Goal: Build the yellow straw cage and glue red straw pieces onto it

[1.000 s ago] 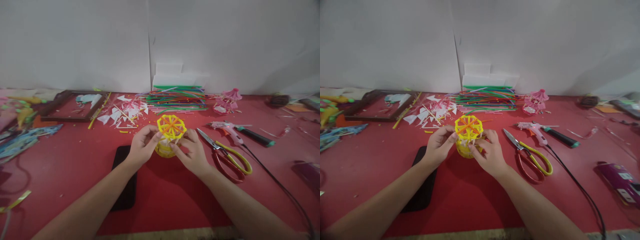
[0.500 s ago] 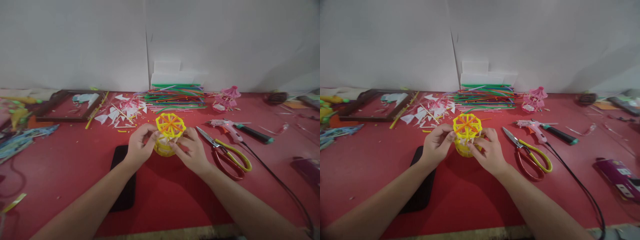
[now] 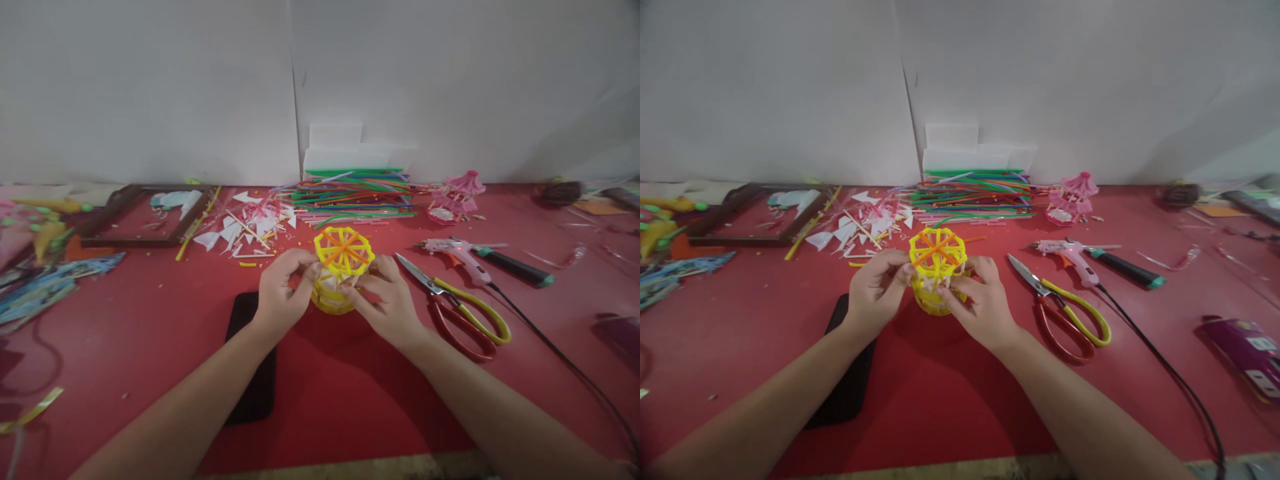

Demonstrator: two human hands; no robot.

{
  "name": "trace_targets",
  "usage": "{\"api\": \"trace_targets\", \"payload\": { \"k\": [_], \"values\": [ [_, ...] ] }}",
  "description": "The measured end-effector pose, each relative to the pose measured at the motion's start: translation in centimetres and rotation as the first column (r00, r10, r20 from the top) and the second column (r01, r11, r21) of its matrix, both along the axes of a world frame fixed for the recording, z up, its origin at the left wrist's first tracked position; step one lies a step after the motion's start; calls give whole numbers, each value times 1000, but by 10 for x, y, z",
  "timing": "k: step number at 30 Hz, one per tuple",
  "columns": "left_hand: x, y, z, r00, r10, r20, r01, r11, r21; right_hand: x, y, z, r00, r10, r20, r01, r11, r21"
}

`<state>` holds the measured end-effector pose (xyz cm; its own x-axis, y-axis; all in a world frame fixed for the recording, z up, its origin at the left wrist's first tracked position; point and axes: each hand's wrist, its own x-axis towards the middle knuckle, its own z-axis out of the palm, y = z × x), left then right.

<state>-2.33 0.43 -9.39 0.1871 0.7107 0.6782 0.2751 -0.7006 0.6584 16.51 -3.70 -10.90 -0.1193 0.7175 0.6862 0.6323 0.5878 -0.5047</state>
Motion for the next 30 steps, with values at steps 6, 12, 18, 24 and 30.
{"api": "trace_targets", "payload": {
  "k": [6, 12, 18, 24, 30],
  "values": [
    [0, -1, 1, 999, 36, -33, -34, 998, 43, 1, 0, 0, 1000, 6, 7, -6, 1000, 3],
    [-1, -1, 3, 997, 32, -65, -25, 995, 101, 1, 0, 1, 1000, 0, 17, 0, 1000, -4],
    [-2, -1, -2, 1000, 17, 4, -17, 1000, 6, 0, 0, 2, 1000, 8, 16, -8, 1000, 0],
    [-2, -2, 0, 999, 37, -22, -36, 998, 43, 0, 0, 2, 1000, 8, 10, -8, 1000, 12],
    [-1, -2, 3, 999, 35, -26, -34, 999, 42, 0, -1, 3, 1000, 6, -9, -7, 999, -37]
  ]
}}
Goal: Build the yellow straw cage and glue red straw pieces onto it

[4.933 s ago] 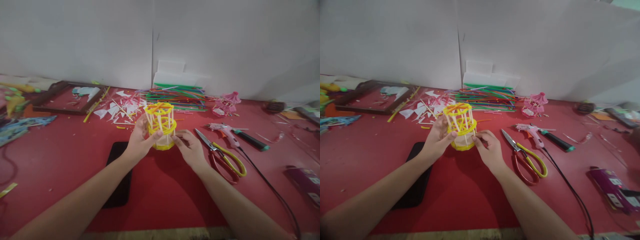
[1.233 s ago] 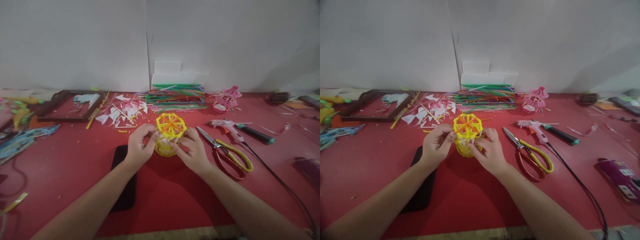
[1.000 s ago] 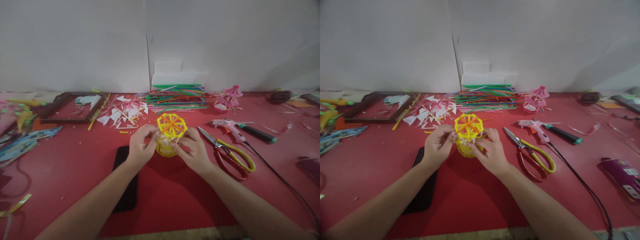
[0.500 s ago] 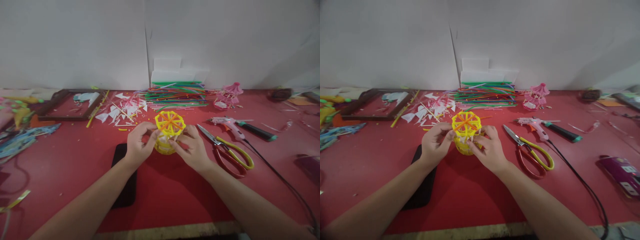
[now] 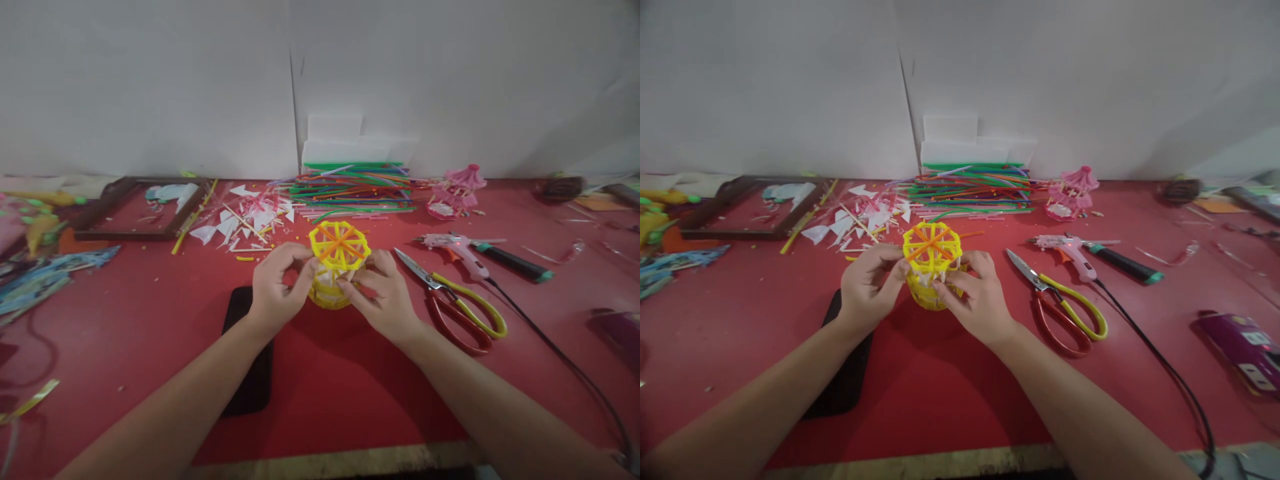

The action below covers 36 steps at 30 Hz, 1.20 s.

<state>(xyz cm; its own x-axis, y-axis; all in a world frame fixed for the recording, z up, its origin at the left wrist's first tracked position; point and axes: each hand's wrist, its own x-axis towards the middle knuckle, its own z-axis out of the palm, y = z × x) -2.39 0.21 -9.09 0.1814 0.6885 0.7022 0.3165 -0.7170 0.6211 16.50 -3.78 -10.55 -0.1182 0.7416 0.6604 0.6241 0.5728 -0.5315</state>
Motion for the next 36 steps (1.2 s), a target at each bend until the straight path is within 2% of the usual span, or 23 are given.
{"api": "trace_targets", "payload": {
  "k": [4, 10, 14, 17, 24, 30, 33, 36],
  "values": [
    [0, 0, 0, 999, -37, 25, 38, 999, -13, 0, 0, 1, 1000, 2, 2, -2, 1000, -15],
    [1, 1, -4, 984, -93, 154, 107, 991, -85, 1, -1, 0, 1000, -2, 15, 1, 1000, 16],
    [3, 5, -6, 956, -162, 243, 200, 970, -140, 0, -1, 0, 1000, 0, 6, 0, 1000, 26],
    [3, 6, -7, 950, -168, 263, 219, 960, -175, 0, -1, 0, 1000, -2, 2, 2, 1000, 15],
    [2, 7, -8, 967, -130, 220, 169, 971, -171, 0, -2, 0, 1000, 10, -10, -11, 1000, -8],
    [1, 8, -13, 995, -5, 104, 23, 985, -172, 0, -1, 1, 997, -80, 5, 80, 997, -12],
    [4, 8, -15, 996, -82, 39, 88, 975, -203, 0, -1, 2, 997, -74, 26, 74, 997, 3],
    [8, 6, -14, 974, -205, 98, 223, 944, -245, 0, -5, 7, 1000, -7, -5, 7, 1000, 27]
  ]
}}
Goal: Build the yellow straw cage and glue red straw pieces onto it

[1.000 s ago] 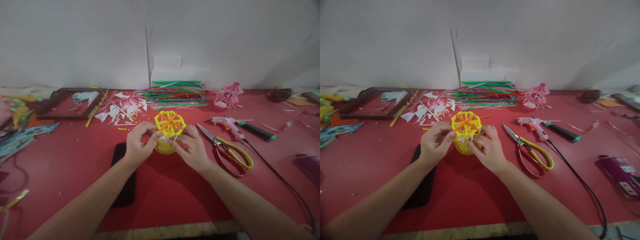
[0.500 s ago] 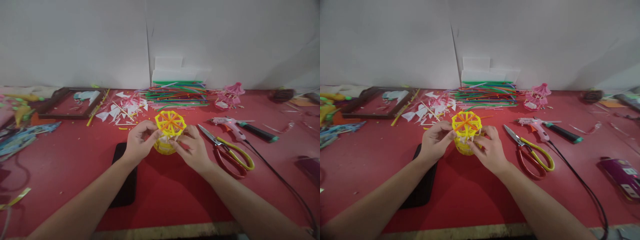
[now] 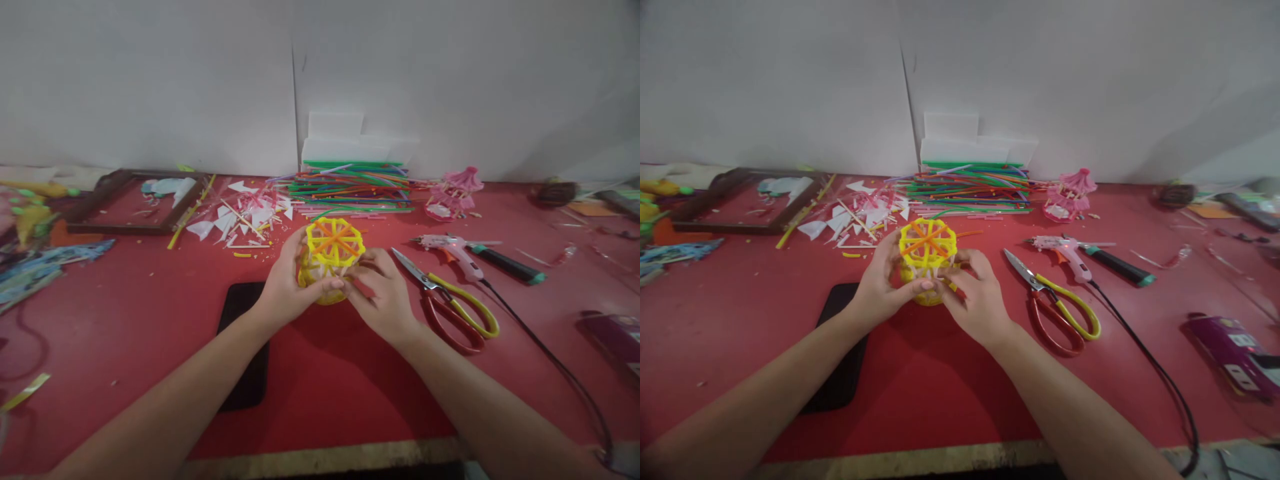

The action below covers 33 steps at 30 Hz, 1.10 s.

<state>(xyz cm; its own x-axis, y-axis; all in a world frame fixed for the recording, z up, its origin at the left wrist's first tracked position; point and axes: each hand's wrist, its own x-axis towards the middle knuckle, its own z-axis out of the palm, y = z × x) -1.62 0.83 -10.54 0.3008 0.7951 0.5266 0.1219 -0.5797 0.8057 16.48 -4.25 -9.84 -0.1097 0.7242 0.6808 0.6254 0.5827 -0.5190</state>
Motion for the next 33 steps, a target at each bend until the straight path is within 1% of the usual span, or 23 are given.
{"api": "trace_targets", "payload": {
  "k": [2, 4, 7, 9, 10, 12, 15, 18, 21, 25, 28, 33],
  "values": [
    [2, -1, 0, 996, -47, 70, 50, 998, -47, 0, -3, 4, 999, 20, -50, -19, 1000, 21],
    [3, -3, -1, 993, -61, 103, 71, 993, -93, -1, -4, 5, 990, 2, -144, -1, 1000, 8],
    [1, -4, -2, 993, -65, 98, 76, 991, -110, 1, -1, 0, 925, -57, -375, 25, 996, -90],
    [1, -4, -2, 990, -89, 108, 100, 990, -102, 2, 3, -5, 891, -55, -450, -14, 989, -150],
    [0, -4, -1, 987, -108, 121, 121, 987, -105, 3, 5, -8, 894, -38, -446, -42, 985, -168],
    [1, -3, 1, 977, -147, 157, 168, 977, -133, 4, 6, -10, 922, 10, -387, -87, 980, -180],
    [1, -3, 5, 969, -167, 184, 199, 964, -175, 4, 6, -7, 958, 67, -277, -115, 980, -163],
    [1, -3, 8, 961, -205, 184, 240, 951, -195, 4, 3, -3, 965, 112, -239, -152, 976, -158],
    [0, -4, 11, 956, -250, 157, 278, 940, -199, 4, 3, -1, 964, 118, -238, -157, 976, -152],
    [0, -4, 11, 954, -251, 165, 284, 934, -218, 4, 4, -3, 970, 109, -216, -141, 980, -141],
    [0, -5, 11, 954, -238, 184, 281, 923, -264, 4, 4, -5, 971, 110, -211, -143, 979, -147],
    [-1, -6, 15, 952, -242, 190, 296, 887, -355, 4, 3, -4, 972, 126, -200, -157, 976, -150]
  ]
}}
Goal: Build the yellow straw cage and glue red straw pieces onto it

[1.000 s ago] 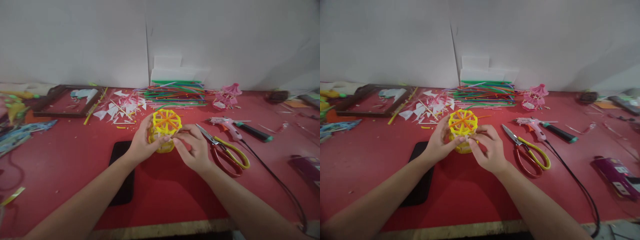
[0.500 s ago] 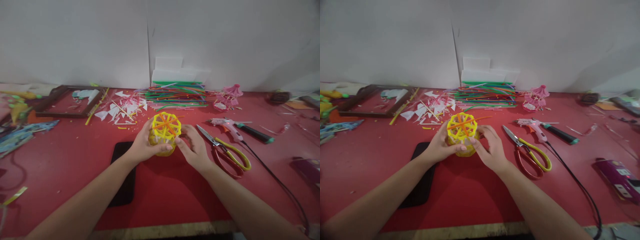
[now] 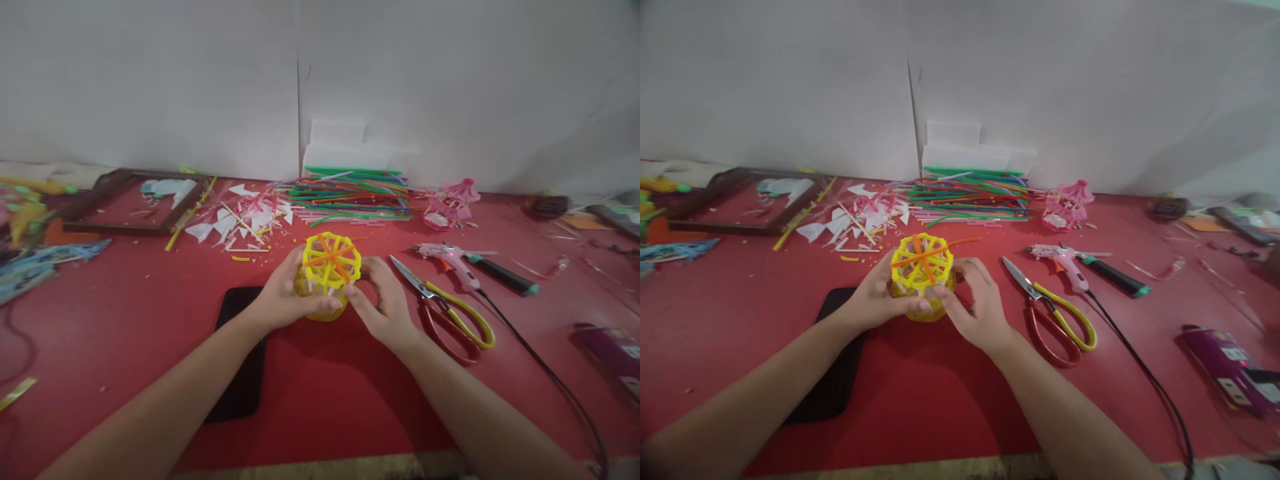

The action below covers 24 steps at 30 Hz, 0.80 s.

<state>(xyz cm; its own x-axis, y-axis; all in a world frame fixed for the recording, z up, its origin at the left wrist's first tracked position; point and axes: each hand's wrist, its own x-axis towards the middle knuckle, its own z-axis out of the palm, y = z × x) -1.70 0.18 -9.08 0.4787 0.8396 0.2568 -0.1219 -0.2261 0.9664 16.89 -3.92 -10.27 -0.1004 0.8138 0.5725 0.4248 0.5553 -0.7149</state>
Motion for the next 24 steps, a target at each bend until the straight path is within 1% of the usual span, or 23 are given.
{"api": "trace_targets", "payload": {
  "k": [4, 14, 19, 24],
  "values": [
    [1, 0, 1, 1000, 11, 16, -11, 1000, -15, 0, -1, 3, 1000, -8, 13, 7, 1000, 23],
    [0, 1, 0, 1000, 12, 9, -12, 1000, -20, -1, -1, 4, 1000, -4, 22, 3, 1000, 29],
    [-1, 2, 0, 1000, 12, 16, -12, 1000, 19, -1, -1, 4, 1000, 0, 22, 0, 999, 33],
    [-1, 2, -2, 1000, 6, 3, -6, 1000, 26, 0, -1, 4, 1000, 2, 22, -3, 999, 33]
  ]
}}
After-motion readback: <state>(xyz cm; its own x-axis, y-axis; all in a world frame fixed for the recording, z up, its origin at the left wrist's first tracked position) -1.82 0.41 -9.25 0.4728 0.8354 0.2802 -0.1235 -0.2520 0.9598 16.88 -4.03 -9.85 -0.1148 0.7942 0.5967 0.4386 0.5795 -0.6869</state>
